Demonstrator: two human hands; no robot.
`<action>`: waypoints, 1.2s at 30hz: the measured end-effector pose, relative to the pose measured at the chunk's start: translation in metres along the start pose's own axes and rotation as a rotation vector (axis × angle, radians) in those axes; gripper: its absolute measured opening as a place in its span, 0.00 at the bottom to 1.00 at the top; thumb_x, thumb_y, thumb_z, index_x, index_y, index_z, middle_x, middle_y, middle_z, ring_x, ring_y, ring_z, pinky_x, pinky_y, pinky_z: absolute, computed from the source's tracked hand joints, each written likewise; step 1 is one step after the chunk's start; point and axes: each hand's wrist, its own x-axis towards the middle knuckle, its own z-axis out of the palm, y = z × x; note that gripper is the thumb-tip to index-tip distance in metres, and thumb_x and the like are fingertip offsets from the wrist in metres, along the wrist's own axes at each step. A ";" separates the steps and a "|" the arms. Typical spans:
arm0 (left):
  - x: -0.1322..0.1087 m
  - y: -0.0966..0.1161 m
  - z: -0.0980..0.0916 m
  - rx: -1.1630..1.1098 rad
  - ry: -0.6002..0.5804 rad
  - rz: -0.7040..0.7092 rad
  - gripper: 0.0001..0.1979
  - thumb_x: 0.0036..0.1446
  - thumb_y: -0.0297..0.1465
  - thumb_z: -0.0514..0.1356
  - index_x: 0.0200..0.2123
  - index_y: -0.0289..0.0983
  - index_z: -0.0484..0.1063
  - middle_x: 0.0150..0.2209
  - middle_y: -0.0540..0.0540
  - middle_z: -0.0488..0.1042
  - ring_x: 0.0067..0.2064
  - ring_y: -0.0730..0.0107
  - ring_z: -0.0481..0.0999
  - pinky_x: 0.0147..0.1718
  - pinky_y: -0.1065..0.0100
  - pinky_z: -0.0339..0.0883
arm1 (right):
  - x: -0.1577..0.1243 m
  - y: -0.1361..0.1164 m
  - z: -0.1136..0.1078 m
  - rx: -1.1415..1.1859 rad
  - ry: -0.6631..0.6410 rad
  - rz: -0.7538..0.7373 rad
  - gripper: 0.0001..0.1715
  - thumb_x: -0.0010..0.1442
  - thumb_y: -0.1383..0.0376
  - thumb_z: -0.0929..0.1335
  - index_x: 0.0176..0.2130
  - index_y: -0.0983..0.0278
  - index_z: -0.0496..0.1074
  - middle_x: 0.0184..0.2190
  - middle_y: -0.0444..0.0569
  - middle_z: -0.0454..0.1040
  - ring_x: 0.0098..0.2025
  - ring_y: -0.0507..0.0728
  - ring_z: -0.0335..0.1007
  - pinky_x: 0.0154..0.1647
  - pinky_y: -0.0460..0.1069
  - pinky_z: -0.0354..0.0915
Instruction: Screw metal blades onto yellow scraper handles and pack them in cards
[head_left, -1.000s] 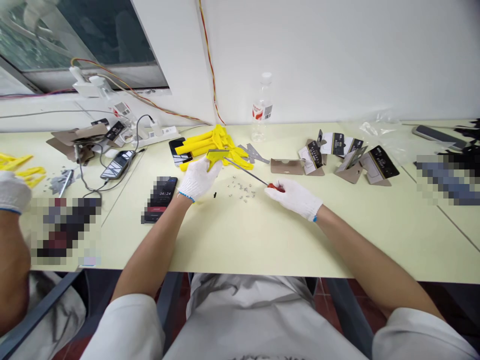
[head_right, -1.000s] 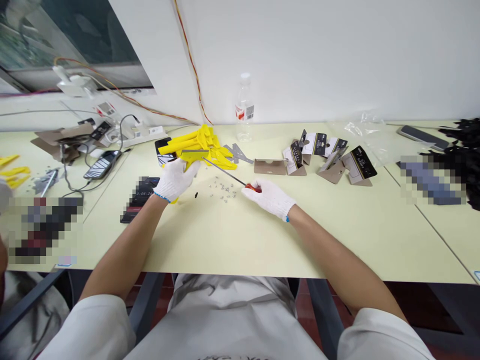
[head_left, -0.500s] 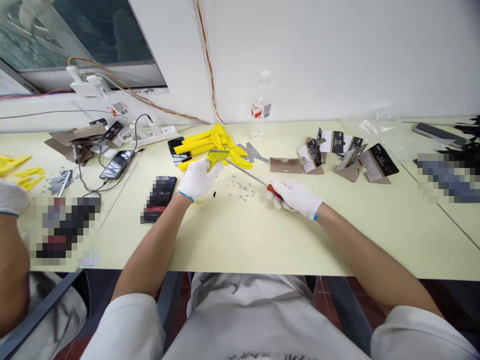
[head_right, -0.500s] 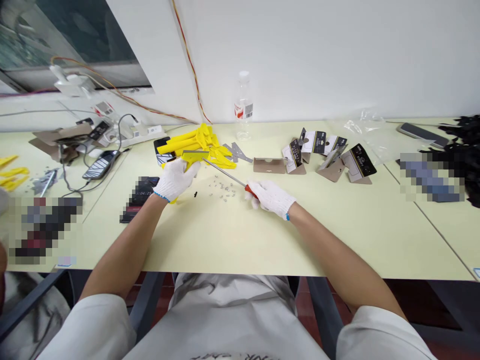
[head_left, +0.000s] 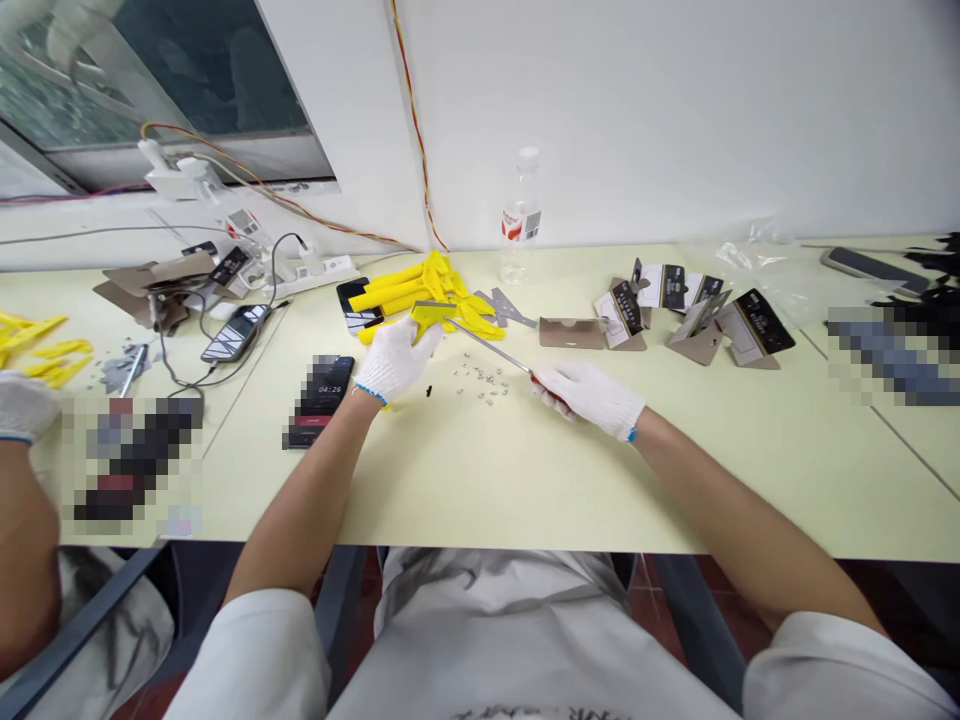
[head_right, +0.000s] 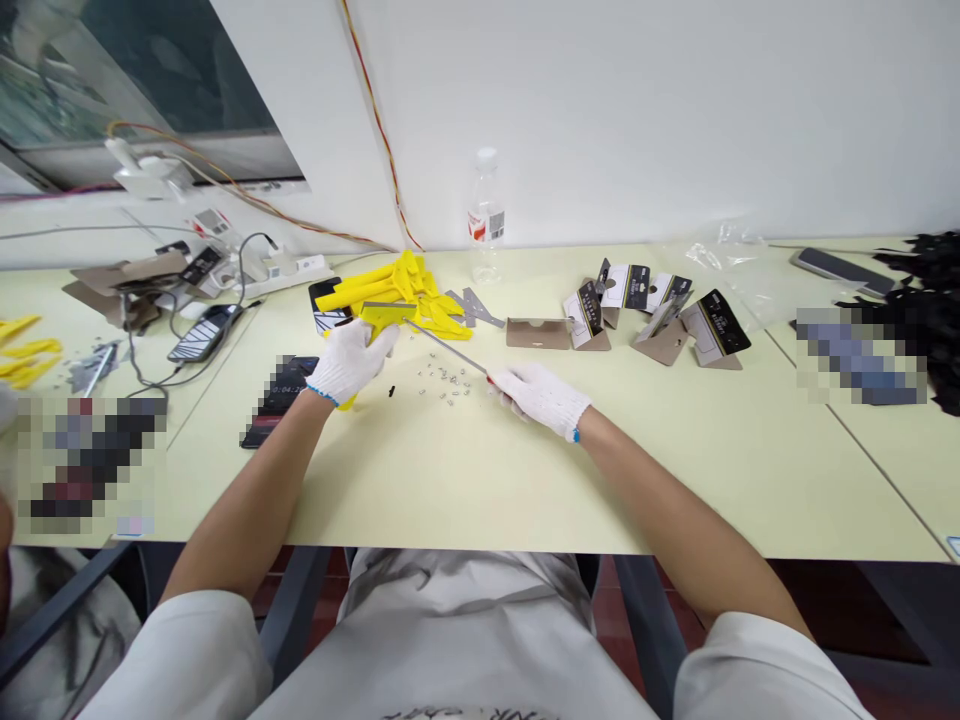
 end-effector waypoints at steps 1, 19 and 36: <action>0.000 0.000 0.000 -0.005 0.000 -0.003 0.23 0.77 0.49 0.61 0.33 0.40 0.76 0.23 0.45 0.71 0.30 0.61 0.73 0.33 0.59 0.63 | 0.000 -0.001 0.000 -0.034 0.017 0.003 0.28 0.74 0.40 0.73 0.36 0.58 0.68 0.24 0.44 0.70 0.24 0.53 0.62 0.26 0.48 0.59; 0.002 0.003 0.009 -0.101 -0.014 -0.058 0.18 0.82 0.43 0.67 0.58 0.33 0.81 0.49 0.41 0.82 0.44 0.66 0.83 0.45 0.63 0.84 | 0.000 0.002 -0.001 -0.022 -0.075 0.039 0.34 0.82 0.39 0.63 0.37 0.61 0.75 0.22 0.45 0.73 0.19 0.51 0.56 0.21 0.48 0.55; -0.001 0.008 0.004 -0.087 -0.008 -0.040 0.19 0.82 0.45 0.66 0.53 0.33 0.80 0.41 0.45 0.80 0.37 0.69 0.79 0.38 0.66 0.78 | -0.002 -0.001 -0.004 0.041 -0.054 -0.023 0.27 0.82 0.46 0.66 0.37 0.61 0.75 0.25 0.47 0.75 0.23 0.52 0.63 0.26 0.48 0.61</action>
